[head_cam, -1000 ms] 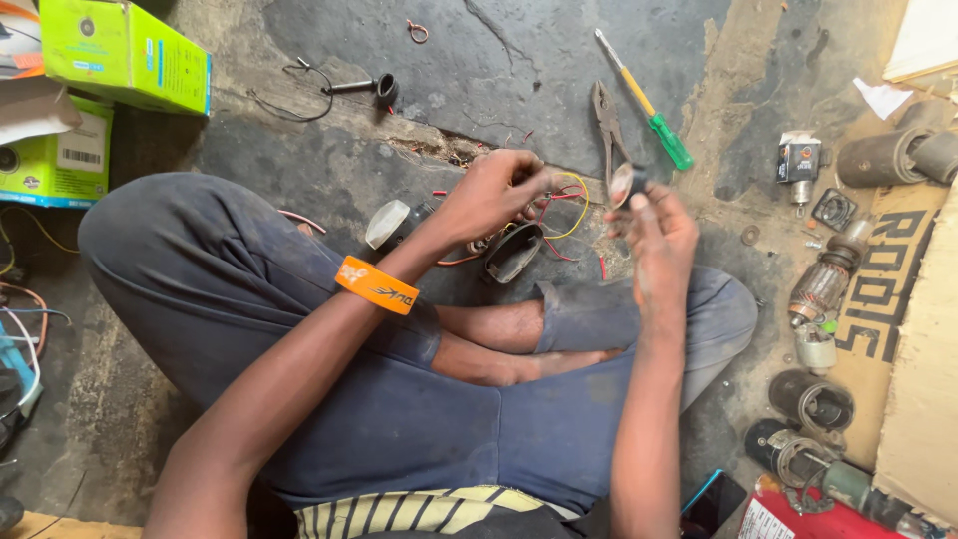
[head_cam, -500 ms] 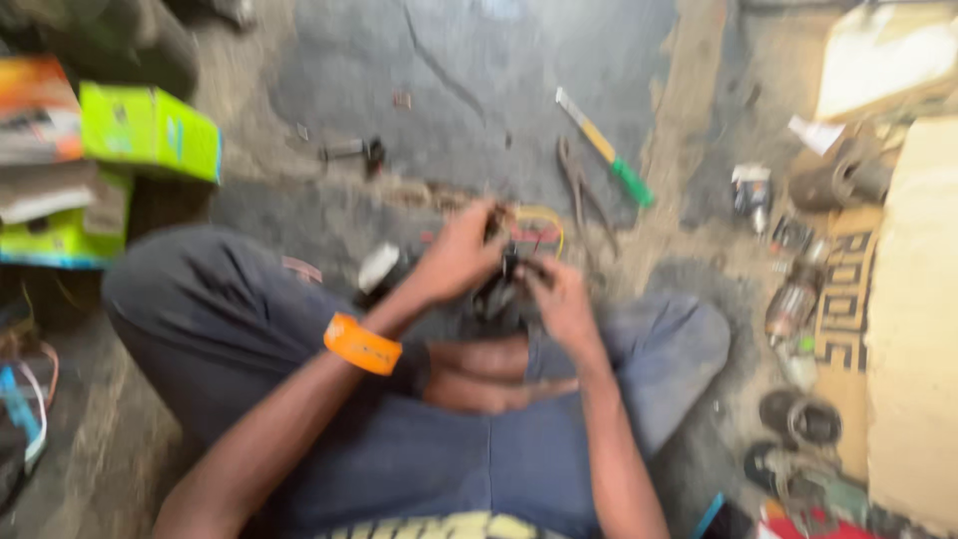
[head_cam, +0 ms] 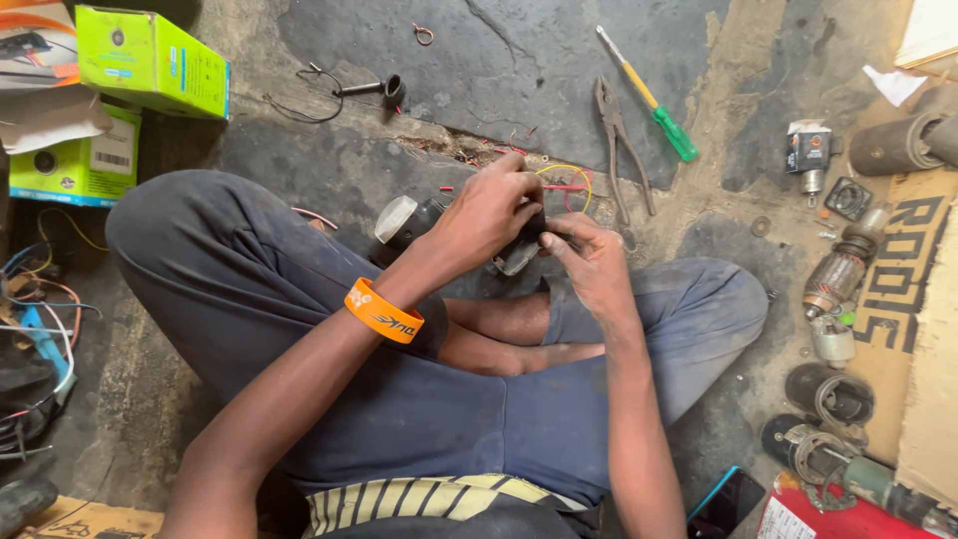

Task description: The person sits on the floor and repairs a small electrical component, likely a motor or starter. They strip wire ends, twist connections, and wrap them with electrical tape. They use a screwdriver to adjust internal parts and pliers to strip and hold wires.

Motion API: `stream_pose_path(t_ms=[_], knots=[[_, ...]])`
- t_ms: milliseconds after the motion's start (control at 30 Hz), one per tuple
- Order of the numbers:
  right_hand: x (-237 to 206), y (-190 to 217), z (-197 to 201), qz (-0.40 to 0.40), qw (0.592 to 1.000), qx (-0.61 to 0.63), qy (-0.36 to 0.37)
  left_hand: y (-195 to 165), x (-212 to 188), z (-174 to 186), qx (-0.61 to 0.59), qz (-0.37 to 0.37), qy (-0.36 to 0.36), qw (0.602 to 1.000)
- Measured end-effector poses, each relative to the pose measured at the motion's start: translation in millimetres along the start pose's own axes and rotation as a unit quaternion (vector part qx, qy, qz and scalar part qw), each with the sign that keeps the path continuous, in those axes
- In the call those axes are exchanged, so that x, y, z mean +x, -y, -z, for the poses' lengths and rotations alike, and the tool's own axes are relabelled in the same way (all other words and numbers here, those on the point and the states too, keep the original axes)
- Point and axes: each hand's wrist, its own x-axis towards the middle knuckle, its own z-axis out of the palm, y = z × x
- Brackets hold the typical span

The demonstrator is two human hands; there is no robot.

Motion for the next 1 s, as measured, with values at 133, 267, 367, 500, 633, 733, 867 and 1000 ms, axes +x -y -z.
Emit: stream_pose_path(t_ms=[133, 267, 367, 500, 633, 733, 867, 1000], knots=[[-0.3, 2.5, 3.2, -0.002, 1.000, -0.025, 0.011, 10.1, 3.3, -7.9, 0.030, 0.003, -0.023, 0.999], [2.0, -4.9, 8.3, -0.019, 1.000, 0.002, 0.020, 11.3, 7.1, -3.6, -0.017, 0.038, -0.040, 0.998], [3.7, -12.7, 12.3, -0.047, 0.999, -0.022, 0.014, 7.5, 10.3, 7.2, -0.100, 0.089, -0.035, 0.990], [8.2, -21.4, 10.3, -0.055, 0.998, -0.005, 0.007, -3.0, 9.8, 10.6, -0.103, 0.097, -0.038, 0.989], [10.9, -21.0, 5.4, -0.043, 0.999, 0.015, 0.017, -6.5, 4.2, 10.6, -0.033, 0.088, -0.030, 0.995], [10.8, -17.8, 3.3, -0.050, 0.998, 0.040, 0.002, -6.0, 2.5, 11.7, -0.035, 0.092, -0.013, 0.995], [10.6, -15.9, 2.7, -0.053, 0.997, 0.056, 0.000, -8.1, 3.3, 12.8, -0.015, 0.080, -0.024, 0.996], [11.2, -16.1, 2.9, -0.054, 0.998, 0.042, -0.001, -11.3, 4.4, 13.0, -0.063, 0.123, -0.028, 0.990]])
